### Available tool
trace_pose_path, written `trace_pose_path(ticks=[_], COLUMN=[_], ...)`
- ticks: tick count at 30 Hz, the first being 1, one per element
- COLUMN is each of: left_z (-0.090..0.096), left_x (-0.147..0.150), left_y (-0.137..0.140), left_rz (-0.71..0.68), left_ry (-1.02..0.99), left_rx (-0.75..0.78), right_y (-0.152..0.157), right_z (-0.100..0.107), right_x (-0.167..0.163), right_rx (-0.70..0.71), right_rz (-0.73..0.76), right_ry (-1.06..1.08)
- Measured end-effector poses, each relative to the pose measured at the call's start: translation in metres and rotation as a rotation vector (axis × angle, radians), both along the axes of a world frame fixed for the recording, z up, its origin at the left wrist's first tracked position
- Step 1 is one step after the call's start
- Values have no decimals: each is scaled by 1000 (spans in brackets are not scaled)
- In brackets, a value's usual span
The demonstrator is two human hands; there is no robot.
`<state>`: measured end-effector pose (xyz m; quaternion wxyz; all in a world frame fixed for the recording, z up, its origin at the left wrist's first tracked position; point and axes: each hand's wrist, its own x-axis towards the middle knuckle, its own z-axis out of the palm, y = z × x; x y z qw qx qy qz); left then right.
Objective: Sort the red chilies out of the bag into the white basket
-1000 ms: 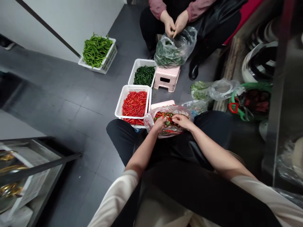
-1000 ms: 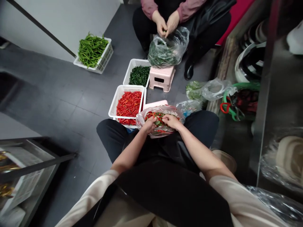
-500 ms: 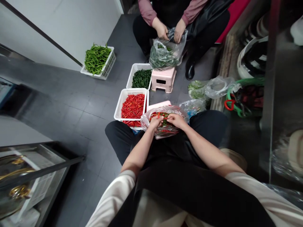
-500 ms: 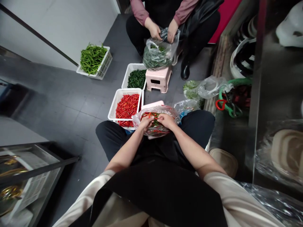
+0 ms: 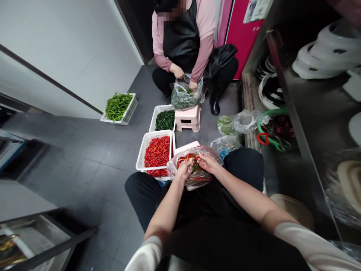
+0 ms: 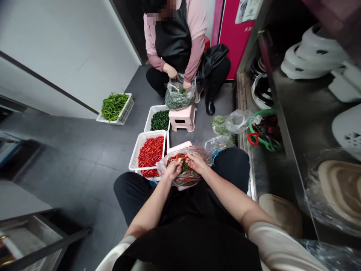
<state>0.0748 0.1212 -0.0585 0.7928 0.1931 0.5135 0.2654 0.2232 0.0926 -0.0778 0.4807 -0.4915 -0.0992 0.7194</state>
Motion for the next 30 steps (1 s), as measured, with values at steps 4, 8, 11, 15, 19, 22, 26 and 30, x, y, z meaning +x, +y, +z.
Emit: trace_pose_path(ticks=[4,8,11,15,19,22,26,30], left_z=[0,-1,-2,-3,-3,-5,-13,-18], left_x=[-3,-9,-9,-3,-1,-1,-2,-3], left_y=[-1,-3,-2,-2,-3,-2,1,0], left_rz=[-63,-208,-463,-659,-617,-572,-490,-460], left_ry=[69,192,315,354,417,435,419,499], left_rx=[21,132,350,608,643,596,488,562], right_y=[2,2,0,-3,-4,-3,0,0], right_z=[2,8,12,14,12,11,8,5], right_x=[1,4,1,-3,-3,-2,1,2], right_rx=[-160,-159,-75,96,98,133,84,36], right_rz=[-137,-206,-61,55,112,106,-83,-84], right_ry=[11,-67,-180,-233,-216,-211,-226,-155])
